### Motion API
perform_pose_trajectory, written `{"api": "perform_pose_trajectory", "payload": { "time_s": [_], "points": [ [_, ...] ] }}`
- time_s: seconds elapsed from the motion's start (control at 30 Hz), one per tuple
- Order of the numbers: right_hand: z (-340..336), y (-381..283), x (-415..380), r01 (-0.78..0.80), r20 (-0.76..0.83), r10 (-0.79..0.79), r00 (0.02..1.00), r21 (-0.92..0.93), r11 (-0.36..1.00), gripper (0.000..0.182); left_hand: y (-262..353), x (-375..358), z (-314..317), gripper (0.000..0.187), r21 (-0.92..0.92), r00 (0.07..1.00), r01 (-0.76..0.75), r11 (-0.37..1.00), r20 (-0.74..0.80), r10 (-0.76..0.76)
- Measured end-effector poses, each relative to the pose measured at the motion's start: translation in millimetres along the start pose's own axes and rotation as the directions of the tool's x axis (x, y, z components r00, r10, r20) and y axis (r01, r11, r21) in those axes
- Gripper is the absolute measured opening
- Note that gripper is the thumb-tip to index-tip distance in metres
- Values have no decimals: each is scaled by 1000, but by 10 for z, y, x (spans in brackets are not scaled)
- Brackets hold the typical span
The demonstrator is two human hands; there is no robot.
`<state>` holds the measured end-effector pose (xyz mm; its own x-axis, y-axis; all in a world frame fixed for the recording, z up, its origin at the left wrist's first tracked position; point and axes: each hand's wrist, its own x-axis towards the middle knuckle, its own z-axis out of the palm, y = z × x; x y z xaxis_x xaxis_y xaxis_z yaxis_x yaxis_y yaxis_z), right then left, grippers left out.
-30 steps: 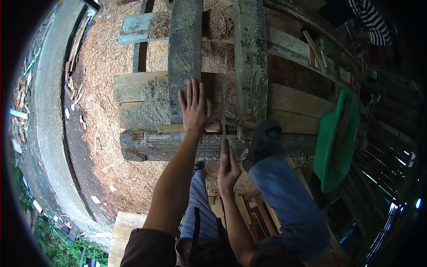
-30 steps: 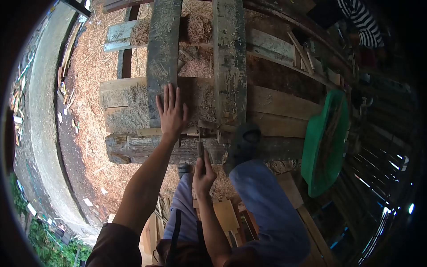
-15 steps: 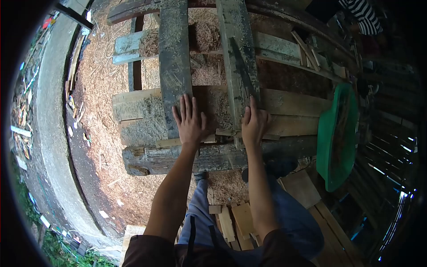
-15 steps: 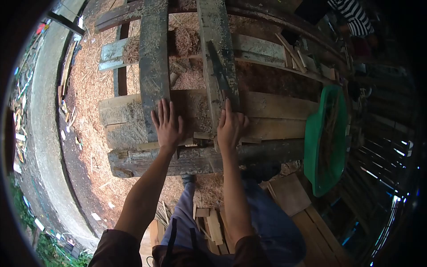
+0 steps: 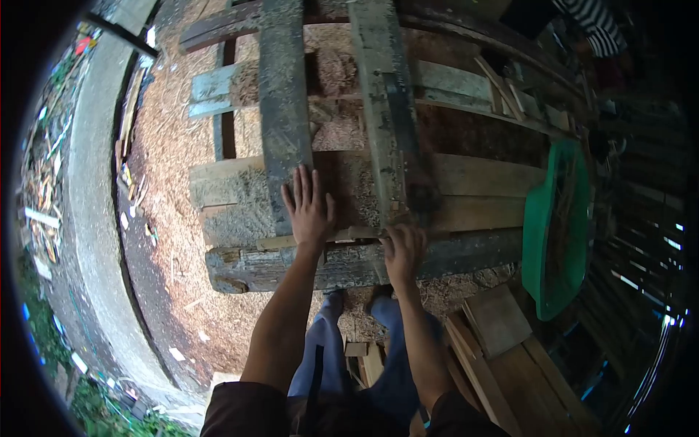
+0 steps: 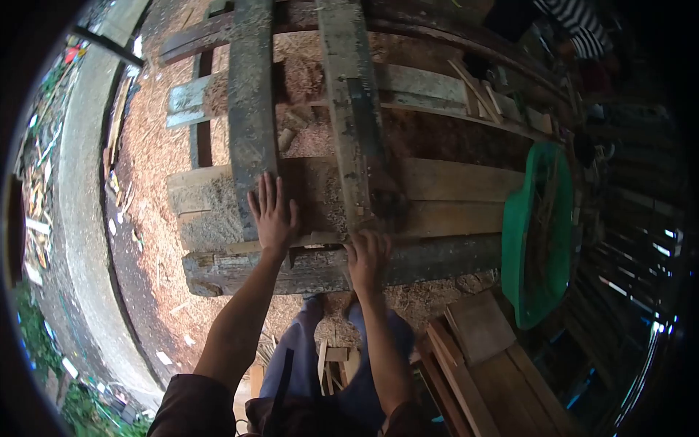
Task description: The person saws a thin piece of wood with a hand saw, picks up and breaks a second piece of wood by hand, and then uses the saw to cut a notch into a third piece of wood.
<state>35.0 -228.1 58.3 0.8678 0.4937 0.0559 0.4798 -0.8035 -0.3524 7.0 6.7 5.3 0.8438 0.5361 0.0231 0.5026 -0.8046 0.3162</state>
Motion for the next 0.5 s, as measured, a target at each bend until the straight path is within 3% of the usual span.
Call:
{"api": "perform_pose_trajectory", "payload": {
  "time_s": [0.03, 0.07, 0.13, 0.17, 0.2, 0.27, 0.4, 0.5],
  "points": [
    [-24, -43, 22, -5, -30, 10, 1000, 155, 988, 26, -10, 12, 6, 65, -20, 1000, -9, 1000, -8, 9],
    [-54, -126, -19, -1, -13, 3, 1000, 166, 986, 26, -16, -7, 3, 64, -43, 1000, -24, 999, -5, 24],
    [-132, -282, -79, -227, 73, 215, 974, 308, 924, 17, -12, -54, 13, 65, -21, 1000, -9, 1000, -28, 9],
    [-53, -332, -117, -202, 46, 202, 978, 416, 887, 20, -16, -39, 5, 65, -58, 1000, -14, 998, -19, 13],
    [75, -387, -206, -328, 200, 261, 944, 527, 784, 20, -35, -13, 8, 66, -90, 1000, -15, 996, -17, 14],
    [130, -596, -62, -205, 203, 131, 970, 401, 893, 25, -29, 16, 5, 65, -95, 1000, 3, 995, -21, -5],
    [498, -751, 97, -264, 255, 150, 955, 507, 820, 25, -7, -2, -72, 65, -100, 1000, 18, 995, 6, -17],
    [644, -784, 173, -177, 180, 93, 979, 542, 821, 26, -11, -9, -85, 64, -98, 999, 19, 995, 30, -16]
  ]
}}
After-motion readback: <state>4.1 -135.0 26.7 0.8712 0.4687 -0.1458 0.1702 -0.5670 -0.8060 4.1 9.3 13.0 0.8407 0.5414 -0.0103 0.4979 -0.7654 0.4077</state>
